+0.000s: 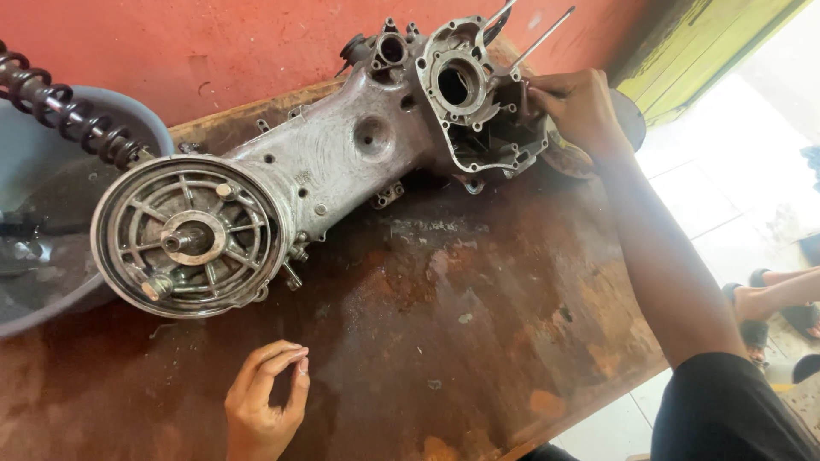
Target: The person scrubs the surface of a disassembled engine block and a clutch assembly using a small brush and a piece of sandpaper. They work over a wooden table, dipping the brush into a container of liquid and scrubbing various crevices and surfaces of the metal parts.
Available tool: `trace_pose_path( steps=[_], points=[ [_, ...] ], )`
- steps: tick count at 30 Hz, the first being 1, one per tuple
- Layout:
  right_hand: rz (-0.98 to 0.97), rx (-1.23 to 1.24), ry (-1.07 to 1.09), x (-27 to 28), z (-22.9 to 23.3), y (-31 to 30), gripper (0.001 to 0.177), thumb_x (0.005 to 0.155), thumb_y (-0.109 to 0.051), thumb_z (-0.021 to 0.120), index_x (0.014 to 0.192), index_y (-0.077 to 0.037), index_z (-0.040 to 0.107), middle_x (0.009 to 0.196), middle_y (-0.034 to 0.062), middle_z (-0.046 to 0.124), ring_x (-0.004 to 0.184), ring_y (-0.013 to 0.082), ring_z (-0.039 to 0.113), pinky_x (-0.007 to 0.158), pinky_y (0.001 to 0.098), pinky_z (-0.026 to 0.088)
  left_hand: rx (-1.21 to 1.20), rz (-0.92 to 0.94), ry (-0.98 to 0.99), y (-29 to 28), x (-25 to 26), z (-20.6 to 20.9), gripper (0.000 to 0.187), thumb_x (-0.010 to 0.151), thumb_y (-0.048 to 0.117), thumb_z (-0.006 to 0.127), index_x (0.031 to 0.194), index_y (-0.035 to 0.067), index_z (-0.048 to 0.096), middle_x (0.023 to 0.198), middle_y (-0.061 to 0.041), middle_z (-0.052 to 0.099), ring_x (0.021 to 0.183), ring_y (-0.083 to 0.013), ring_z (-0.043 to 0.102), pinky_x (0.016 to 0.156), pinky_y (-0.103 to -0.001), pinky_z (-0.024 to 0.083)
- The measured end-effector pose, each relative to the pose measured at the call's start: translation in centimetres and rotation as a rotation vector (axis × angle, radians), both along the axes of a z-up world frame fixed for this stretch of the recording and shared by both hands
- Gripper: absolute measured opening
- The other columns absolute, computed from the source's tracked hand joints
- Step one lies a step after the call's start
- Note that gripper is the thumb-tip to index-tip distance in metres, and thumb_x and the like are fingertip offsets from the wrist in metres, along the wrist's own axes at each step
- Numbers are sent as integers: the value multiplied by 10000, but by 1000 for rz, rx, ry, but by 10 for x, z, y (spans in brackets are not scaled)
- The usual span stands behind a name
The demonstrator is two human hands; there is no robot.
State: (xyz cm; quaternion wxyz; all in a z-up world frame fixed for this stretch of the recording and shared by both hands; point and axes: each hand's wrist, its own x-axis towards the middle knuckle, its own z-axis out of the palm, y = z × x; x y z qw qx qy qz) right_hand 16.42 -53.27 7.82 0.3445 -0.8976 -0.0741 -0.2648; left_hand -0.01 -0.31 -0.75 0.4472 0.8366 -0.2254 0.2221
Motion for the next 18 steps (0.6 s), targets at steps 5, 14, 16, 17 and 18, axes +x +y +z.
trace_pose_path(
  steps=[5,14,16,17,18],
  points=[
    [-19,-259,-111,-15,-4,0,186,1009,-20,699,1184,-1,761,1088,174,753,1001,287,756,909,358,583,-8,33,-49,3,3,0,207,838,-5,759,1026,60,702,1051,-80,716,940,-208,733,833,-306,601],
    [-62,-432,-207,-25,-12,15,298,1028,-24,622,1311,52,677,1416,210,642,1389,353,566,1168,426,460,100,184,-303,14,14,34,196,876,29,766,1050,51,678,1117,-103,667,1046,-268,674,934,-364,574],
    [-115,-485,-155,-34,-17,11,314,1030,-39,606,1325,53,661,1451,213,623,1417,356,524,1153,437,433,147,225,-414,27,28,55,189,890,38,763,1057,48,673,1126,-119,652,1064,-295,659,957,-394,565],
    [-136,-517,-118,-36,-17,9,340,1029,-48,598,1352,51,636,1478,212,597,1444,348,496,1171,438,417,158,238,-497,36,39,66,154,978,93,734,1089,31,648,1145,-132,640,1064,-297,642,943,-388,546],
    [-150,-550,-86,-35,-17,9,367,1028,-58,589,1379,49,611,1505,211,571,1471,341,467,1189,440,401,169,254,-581,46,48,78,169,1065,148,710,1121,15,622,1164,-147,628,1065,-301,625,928,-382,527]
  ],
)
